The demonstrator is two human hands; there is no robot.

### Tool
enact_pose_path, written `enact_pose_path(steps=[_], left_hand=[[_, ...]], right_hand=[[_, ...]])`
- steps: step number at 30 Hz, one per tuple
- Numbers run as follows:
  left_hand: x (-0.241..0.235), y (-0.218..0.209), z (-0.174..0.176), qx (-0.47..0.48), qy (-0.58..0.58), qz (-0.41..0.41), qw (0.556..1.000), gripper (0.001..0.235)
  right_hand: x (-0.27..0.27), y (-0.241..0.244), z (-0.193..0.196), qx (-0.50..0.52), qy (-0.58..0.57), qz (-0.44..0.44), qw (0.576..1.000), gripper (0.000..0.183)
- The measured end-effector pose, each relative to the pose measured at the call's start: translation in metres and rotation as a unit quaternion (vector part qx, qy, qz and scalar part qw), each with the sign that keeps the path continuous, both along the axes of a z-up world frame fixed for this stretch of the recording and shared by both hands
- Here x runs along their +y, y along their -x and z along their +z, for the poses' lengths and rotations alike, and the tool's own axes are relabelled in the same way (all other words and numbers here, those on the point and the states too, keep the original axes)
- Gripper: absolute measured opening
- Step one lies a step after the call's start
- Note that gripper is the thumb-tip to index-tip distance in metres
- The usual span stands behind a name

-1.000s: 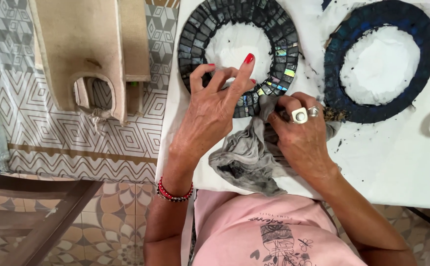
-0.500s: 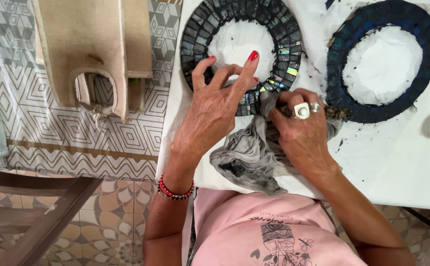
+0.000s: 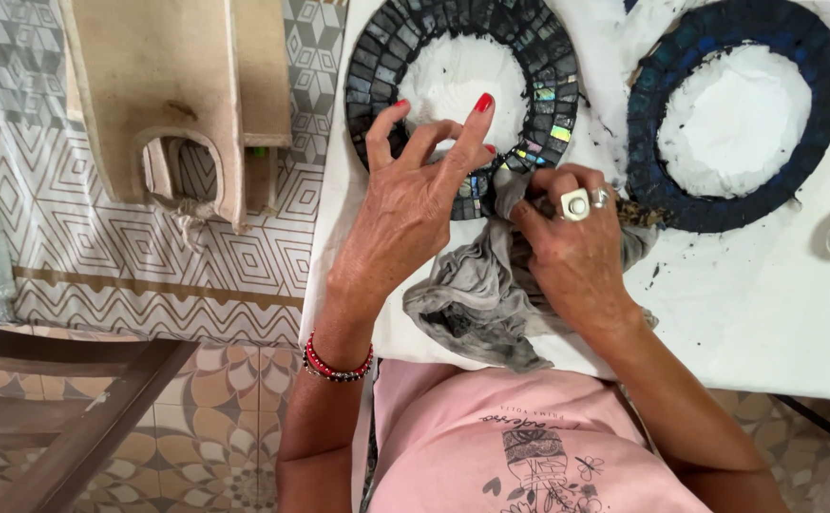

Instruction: Applying grout to a circular mosaic frame and wiping away the excess with a cloth

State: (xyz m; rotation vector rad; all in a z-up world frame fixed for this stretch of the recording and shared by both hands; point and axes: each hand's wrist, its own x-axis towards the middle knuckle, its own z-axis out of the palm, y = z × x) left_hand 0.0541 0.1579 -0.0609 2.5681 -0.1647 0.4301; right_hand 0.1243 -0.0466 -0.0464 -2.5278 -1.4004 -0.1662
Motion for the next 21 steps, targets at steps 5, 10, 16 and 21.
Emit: enact_pose_path(steps=[5,10,16,21], left_hand=[[-0.001,0.000,0.001,0.002,0.007,-0.001,1.000,0.097],[-0.001,0.003,-0.001,0.004,0.019,0.002,1.000,0.098],[-0.001,0.000,0.000,0.008,0.023,-0.005,1.000,0.099],[0.000,0.001,-0.001,0.002,0.020,-0.001,1.000,0.100]], right_hand=[[-0.014,0.014,0.001,-0.022,0.005,0.004,1.000,0.032],[-0.012,0.024,-0.005,-0.033,0.017,0.007,0.999,0.022],[0.006,0.017,0.003,-0.022,0.002,-0.002,1.000,0.011],[-0.007,0.034,0.007,-0.059,0.061,-0.003,0.996,0.032]])
